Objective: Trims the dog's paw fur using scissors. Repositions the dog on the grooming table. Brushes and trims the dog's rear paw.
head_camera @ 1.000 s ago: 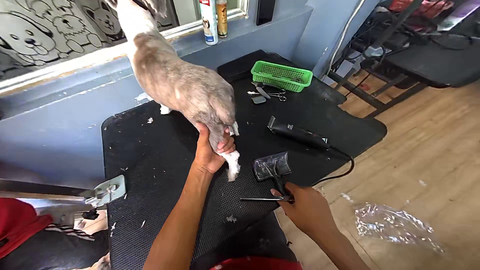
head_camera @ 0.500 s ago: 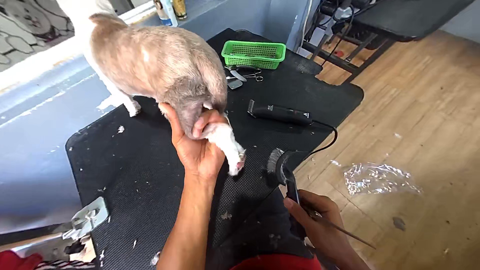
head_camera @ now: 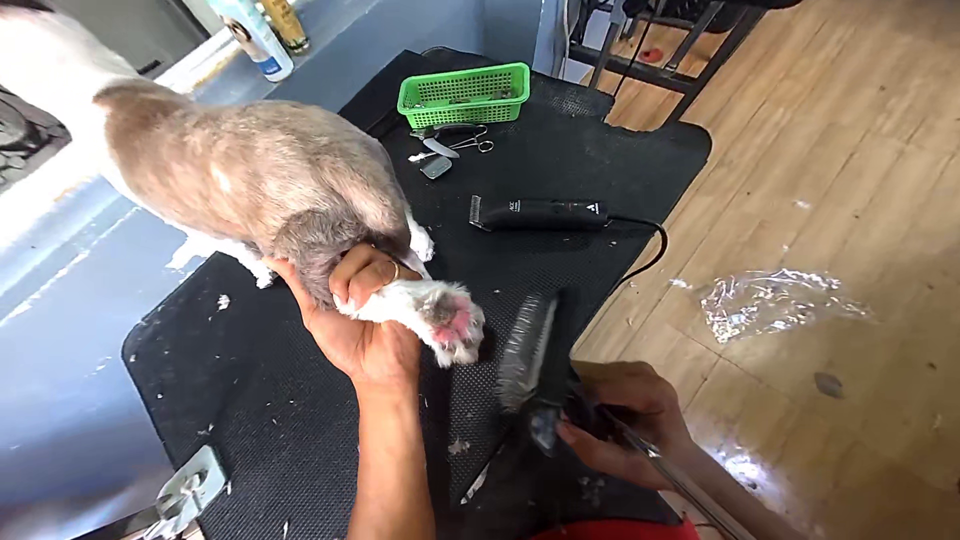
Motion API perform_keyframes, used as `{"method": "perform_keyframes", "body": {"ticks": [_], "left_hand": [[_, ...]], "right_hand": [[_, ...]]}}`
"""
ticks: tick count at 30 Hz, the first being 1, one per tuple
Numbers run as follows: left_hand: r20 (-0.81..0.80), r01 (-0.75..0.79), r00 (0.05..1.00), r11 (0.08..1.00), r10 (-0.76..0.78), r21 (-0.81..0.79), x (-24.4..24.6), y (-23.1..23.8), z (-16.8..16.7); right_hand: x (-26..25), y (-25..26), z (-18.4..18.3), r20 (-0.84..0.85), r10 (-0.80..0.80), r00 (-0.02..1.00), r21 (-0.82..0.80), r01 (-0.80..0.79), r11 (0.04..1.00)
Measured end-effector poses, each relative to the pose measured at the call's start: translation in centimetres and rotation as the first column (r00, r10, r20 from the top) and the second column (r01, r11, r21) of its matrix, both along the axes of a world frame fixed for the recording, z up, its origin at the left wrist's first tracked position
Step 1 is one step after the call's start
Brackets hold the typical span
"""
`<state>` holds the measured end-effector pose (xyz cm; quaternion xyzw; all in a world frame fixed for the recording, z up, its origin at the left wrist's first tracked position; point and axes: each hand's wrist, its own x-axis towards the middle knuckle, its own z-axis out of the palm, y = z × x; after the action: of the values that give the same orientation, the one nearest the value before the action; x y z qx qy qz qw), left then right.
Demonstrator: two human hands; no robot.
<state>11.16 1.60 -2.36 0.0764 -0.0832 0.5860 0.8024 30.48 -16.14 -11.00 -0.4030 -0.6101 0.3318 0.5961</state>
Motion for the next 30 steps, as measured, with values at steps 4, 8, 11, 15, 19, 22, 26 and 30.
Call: {"method": "perform_keyframes", "body": {"ticks": [4,8,11,15,19,22,26,30], "left_hand": [[-0.028,-0.021,0.999,0.995,0.023,0.093,0.5,0.3,0.2],[-0.081,-0.001,0.997,0.996,0.008,0.093,0.6,0.5,1.2],[-0.073,0.01,0.997,0.997,-0.005,0.07,0.6,0.9,1.7],[-0.087,-0.033,0.995,0.997,0.039,0.067,0.9,1.2,1.6],[-0.135,-0.006,0.99,0.988,0.027,0.151,0.1,0.7,1.0],[-0.11,0.011,0.994,0.988,0.006,0.155,-0.6,0.8,0.8],[-0.051,0.005,0.999,0.991,0.002,0.13,-1.2,1.4,0.5],[-0.045,0.024,0.999,0.988,-0.017,0.15,-1.5,1.3,0.4]], "right_hand": [[-0.6,5.1,3.6,-0.009,-0.103,0.995,0.078,0.103,0.992],[0.0,6.5,6.8,-0.224,-0.291,0.93,-0.029,0.292,0.956],[1.6,4.9,5.5,-0.054,-0.029,0.998,0.066,0.033,0.997],[-0.4,6.5,5.4,-0.062,0.002,0.998,0.014,-0.001,1.0],[-3.0,8.3,6.6,-0.118,-0.413,0.903,-0.377,0.345,0.86],[-2.0,8.2,3.8,0.285,-0.282,0.916,-0.539,0.397,0.743],[-2.3,7.2,0.6,0.459,-0.109,0.882,-0.563,0.383,0.732],[-2.8,6.1,2.0,0.264,-0.035,0.964,-0.549,0.179,0.816]]}}
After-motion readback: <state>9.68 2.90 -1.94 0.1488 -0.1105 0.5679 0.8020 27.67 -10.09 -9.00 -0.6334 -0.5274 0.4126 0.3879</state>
